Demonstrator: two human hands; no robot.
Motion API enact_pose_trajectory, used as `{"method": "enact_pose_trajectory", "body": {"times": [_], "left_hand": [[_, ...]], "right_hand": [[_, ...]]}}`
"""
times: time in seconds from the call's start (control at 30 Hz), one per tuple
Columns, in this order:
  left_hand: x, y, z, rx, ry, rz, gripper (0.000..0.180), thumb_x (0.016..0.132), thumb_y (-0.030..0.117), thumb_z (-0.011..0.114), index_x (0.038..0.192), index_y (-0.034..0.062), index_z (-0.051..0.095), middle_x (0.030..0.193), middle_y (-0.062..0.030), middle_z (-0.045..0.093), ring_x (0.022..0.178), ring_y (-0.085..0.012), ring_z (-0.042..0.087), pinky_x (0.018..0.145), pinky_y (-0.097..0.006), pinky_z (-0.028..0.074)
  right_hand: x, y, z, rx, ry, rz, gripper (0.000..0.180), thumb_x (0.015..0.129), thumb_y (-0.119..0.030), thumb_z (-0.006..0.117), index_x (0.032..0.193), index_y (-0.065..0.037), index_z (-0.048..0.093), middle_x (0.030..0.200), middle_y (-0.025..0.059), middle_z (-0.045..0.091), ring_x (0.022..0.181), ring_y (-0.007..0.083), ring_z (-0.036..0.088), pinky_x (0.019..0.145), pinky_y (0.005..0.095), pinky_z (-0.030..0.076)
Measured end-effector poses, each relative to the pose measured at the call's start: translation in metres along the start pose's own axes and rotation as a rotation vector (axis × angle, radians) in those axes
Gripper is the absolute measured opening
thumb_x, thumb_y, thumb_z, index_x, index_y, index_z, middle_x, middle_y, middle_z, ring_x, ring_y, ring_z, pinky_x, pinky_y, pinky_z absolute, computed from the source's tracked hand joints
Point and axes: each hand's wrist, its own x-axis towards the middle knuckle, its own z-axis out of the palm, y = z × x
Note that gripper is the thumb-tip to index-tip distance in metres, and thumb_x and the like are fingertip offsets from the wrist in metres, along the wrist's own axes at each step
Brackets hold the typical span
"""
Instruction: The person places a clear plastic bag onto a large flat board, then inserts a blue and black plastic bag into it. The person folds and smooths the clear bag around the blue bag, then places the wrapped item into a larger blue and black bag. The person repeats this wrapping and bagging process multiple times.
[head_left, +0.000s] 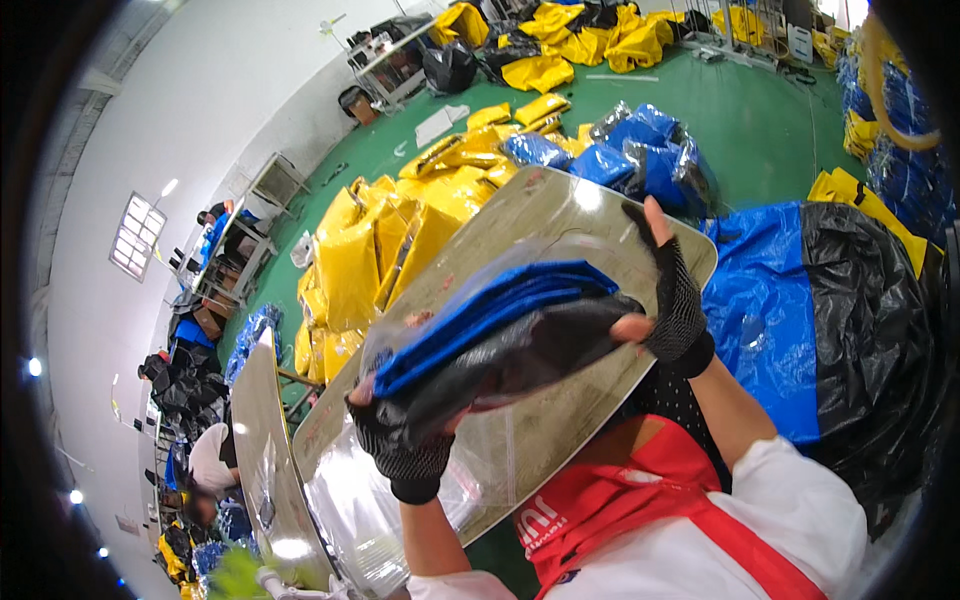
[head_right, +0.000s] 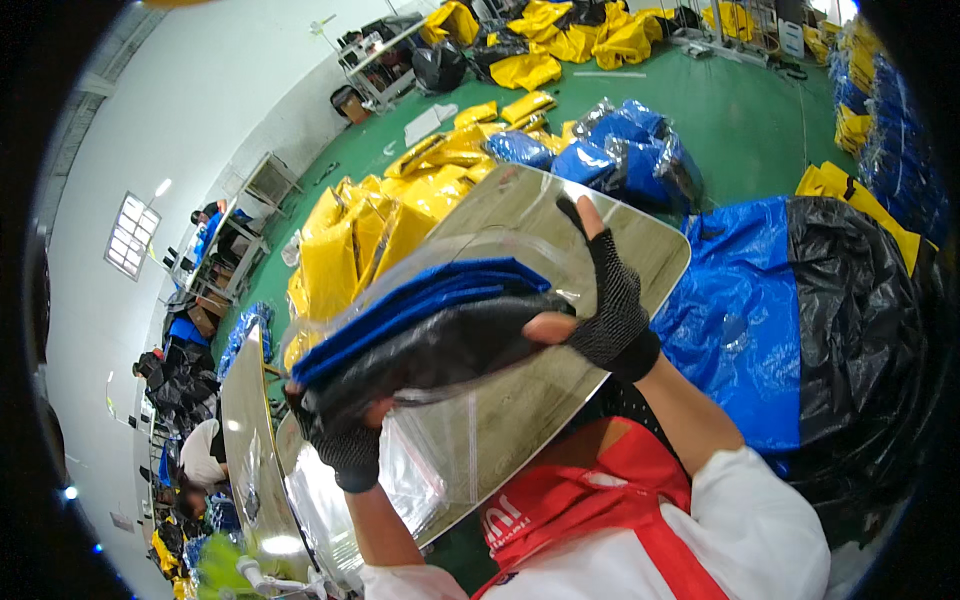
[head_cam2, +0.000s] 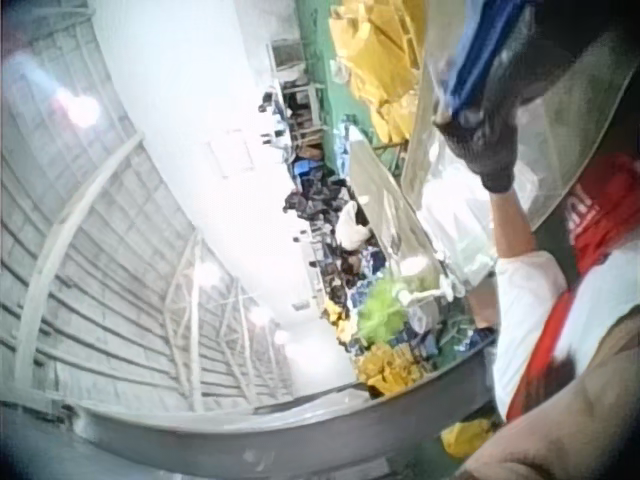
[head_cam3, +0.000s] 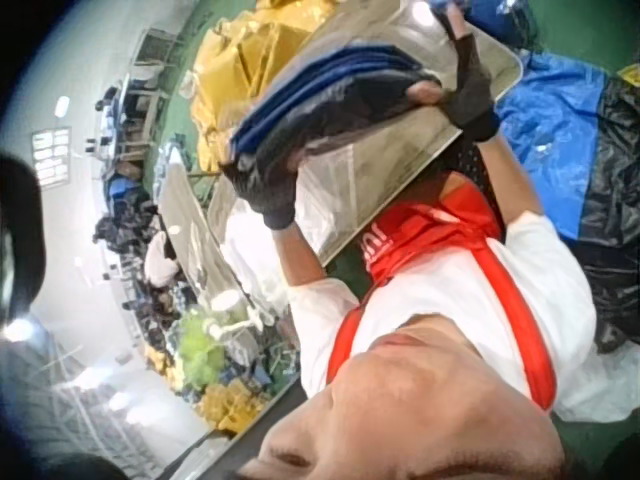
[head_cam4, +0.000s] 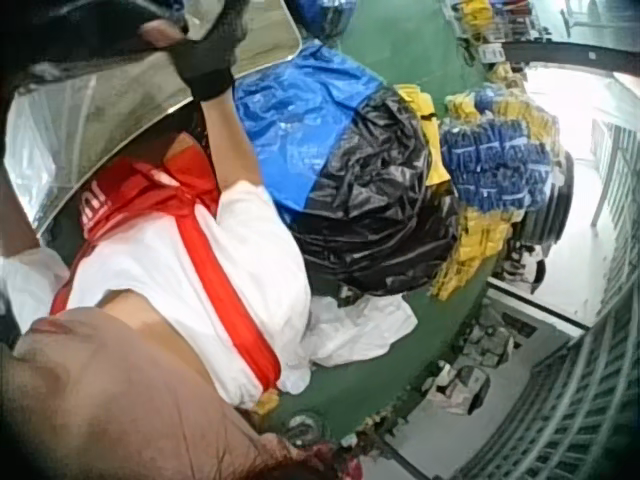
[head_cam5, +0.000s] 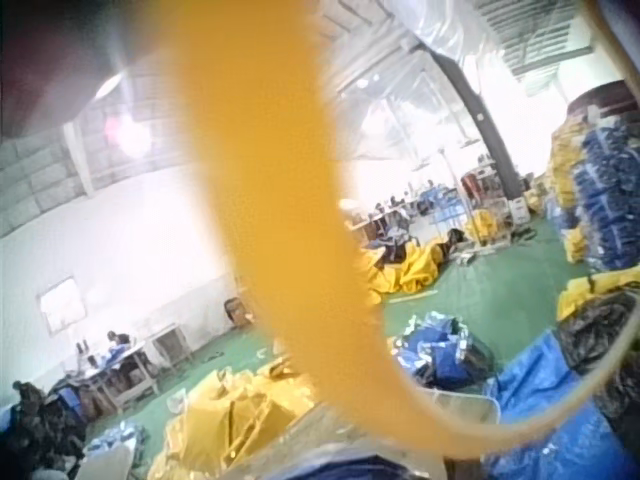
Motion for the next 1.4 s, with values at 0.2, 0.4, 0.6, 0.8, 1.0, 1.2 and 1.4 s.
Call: {"method": "enact_pose_trajectory", "body": {"times": [0.2,0.4,0.6,0.8,1.0,1.2,1.4], "left_hand": [[-0.015,0.01,0.024,-1.191,0.211,-0.52,0.083,0.076,0.058,0.063,0.132,0.0012,0.042,0.128,-0.0161,0.047,0.113,-0.027,0.05,0.096,-0.037,0.039],[-0.01,-0.016,0.007,-0.764,0.187,-0.746,0.035,0.093,0.03,0.051,0.104,-0.0008,0.064,0.1,-0.01,0.063,0.095,-0.0199,0.059,0.086,-0.031,0.045],[0.012,0.0,-0.077,-0.701,0.525,-0.524,0.027,0.095,0.02,0.051,0.09,-0.0031,0.063,0.094,-0.0126,0.064,0.088,-0.02,0.061,0.083,-0.033,0.047],[-0.002,-0.03,-0.122,-0.451,0.083,-0.504,0.035,0.091,0.035,0.055,0.086,0.002,0.063,0.082,-0.0083,0.062,0.072,-0.0189,0.058,0.063,-0.027,0.047],[-0.089,-0.076,0.04,-0.854,0.059,-0.927,0.031,0.092,0.029,0.053,0.085,0.0008,0.064,0.07,-0.0002,0.057,0.065,-0.0091,0.051,0.06,-0.023,0.041],[-0.122,-0.122,0.086,-1.022,0.015,-1.128,0.04,0.095,0.031,0.047,0.094,-0.0072,0.058,0.089,-0.0186,0.065,0.079,-0.0258,0.065,0.071,-0.036,0.054],[-0.084,-0.102,0.084,-1.135,0.04,-1.124,0.048,0.096,0.036,0.046,0.11,-0.0092,0.056,0.096,-0.0179,0.064,0.08,-0.0232,0.065,0.073,-0.033,0.053]], "right_hand": [[0.006,0.01,0.005,0.271,0.096,0.446,0.031,0.089,-0.029,0.061,0.098,0.0,0.068,0.09,0.0061,0.066,0.088,0.0147,0.061,0.082,0.0291,0.047],[0.019,-0.005,0.034,-0.123,0.131,0.072,0.033,0.091,-0.029,0.056,0.092,0.001,0.069,0.086,0.0107,0.069,0.078,0.0156,0.065,0.076,0.027,0.049],[0.042,-0.089,0.031,-0.143,0.184,-0.459,0.023,0.09,-0.019,0.06,0.091,0.003,0.068,0.081,0.0095,0.069,0.073,0.0165,0.066,0.069,0.0286,0.052],[0.042,-0.13,0.022,-0.006,-0.015,0.002,0.026,0.09,-0.021,0.061,0.091,0.003,0.069,0.065,0.0072,0.064,0.051,0.01,0.059,0.049,0.0209,0.044],[0.006,0.073,0.033,-0.51,-0.212,-0.218,0.017,0.085,-0.016,0.057,0.092,-0.004,0.066,0.075,0.0153,0.065,0.066,0.0317,0.064,0.061,0.0366,0.051],[0.018,0.127,0.052,-0.594,-0.367,0.324,0.022,0.087,-0.026,0.057,0.093,-0.007,0.066,0.072,0.0136,0.065,0.062,0.0277,0.063,0.059,0.0364,0.049],[0.035,0.11,0.14,-0.678,-0.616,-0.431,0.012,0.08,-0.017,0.06,0.09,-0.01,0.065,0.084,0.0095,0.063,0.081,0.0278,0.06,0.068,0.0381,0.048]]}}
